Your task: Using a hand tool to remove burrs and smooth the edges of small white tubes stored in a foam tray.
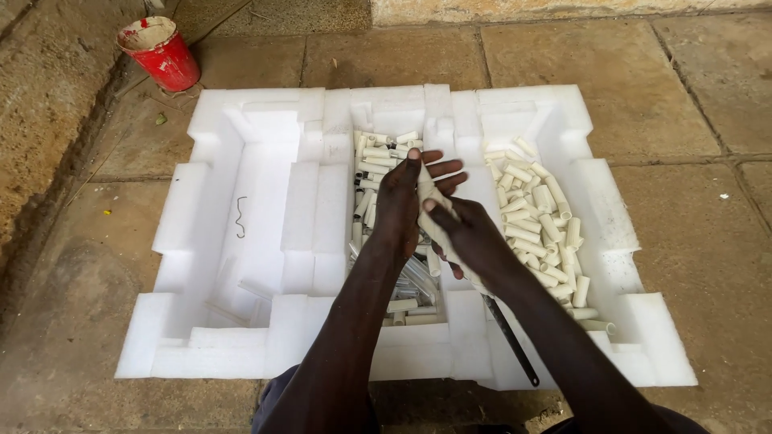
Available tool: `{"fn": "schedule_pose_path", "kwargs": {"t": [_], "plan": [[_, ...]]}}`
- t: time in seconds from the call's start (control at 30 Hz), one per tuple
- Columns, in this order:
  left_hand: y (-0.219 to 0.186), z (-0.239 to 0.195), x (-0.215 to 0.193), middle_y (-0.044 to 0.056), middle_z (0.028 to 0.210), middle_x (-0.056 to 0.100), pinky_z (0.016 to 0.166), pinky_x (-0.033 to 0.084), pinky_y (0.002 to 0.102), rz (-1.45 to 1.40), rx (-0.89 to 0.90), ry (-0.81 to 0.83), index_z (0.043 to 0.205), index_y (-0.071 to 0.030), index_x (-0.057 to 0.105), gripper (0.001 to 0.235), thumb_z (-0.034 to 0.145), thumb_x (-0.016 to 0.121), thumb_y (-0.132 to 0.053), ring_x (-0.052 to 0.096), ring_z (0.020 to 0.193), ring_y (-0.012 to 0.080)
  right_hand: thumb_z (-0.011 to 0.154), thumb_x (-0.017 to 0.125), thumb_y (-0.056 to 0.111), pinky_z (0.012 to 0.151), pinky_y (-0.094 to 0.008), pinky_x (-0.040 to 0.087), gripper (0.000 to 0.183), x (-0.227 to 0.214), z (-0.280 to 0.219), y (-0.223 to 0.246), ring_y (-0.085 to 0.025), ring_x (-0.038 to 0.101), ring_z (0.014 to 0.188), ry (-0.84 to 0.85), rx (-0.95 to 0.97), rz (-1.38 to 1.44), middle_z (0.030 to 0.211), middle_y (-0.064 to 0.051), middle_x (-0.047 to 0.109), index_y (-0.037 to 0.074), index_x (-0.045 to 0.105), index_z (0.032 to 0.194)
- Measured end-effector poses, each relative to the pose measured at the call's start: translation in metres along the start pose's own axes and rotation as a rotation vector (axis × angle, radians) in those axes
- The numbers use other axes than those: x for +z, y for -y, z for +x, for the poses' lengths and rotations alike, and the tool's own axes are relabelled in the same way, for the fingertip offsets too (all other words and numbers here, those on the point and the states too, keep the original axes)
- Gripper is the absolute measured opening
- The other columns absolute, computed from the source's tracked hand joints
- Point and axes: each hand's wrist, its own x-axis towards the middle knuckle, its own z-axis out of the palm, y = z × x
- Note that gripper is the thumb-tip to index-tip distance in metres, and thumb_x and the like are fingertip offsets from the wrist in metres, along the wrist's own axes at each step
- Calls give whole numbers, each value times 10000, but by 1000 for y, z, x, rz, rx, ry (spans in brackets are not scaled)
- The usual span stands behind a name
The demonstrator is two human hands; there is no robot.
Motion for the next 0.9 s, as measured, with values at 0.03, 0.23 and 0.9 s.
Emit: {"fn": "schedule_pose_path", "kwargs": {"t": [0.03, 0.23, 0.9], "plan": [[-6, -1, 3, 281, 1127, 767, 942, 642, 463, -205, -48, 192, 1287, 5, 667, 373, 1149, 565, -326, 764, 1100, 375, 1079, 575, 398, 376, -337, 467, 407, -5, 3, -5, -247, 542, 281, 93, 100, 520, 443, -114, 508, 30, 635, 917], [12, -2, 27, 274, 1039, 789, 942, 637, 456, -175, -33, 100, 1196, 23, 708, 269, 1073, 688, -216, 785, 1046, 400, 1087, 588, 401, 462, -452, 496, 432, -16, 1, -35, -379, 623, 526, -40, 98, 113, 647, -264, 604, -20, 680, 1118], [63, -8, 72, 276, 1611, 432, 1286, 386, 471, 123, -441, -34, 1625, 31, 332, 635, 1108, 503, -294, 447, 1521, 407, 1122, 549, 348, 368, -328, 504, 414, -73, -15, -45, -226, 609, 377, -275, 318, 328, 587, -180, 605, 6, 660, 918]]}}
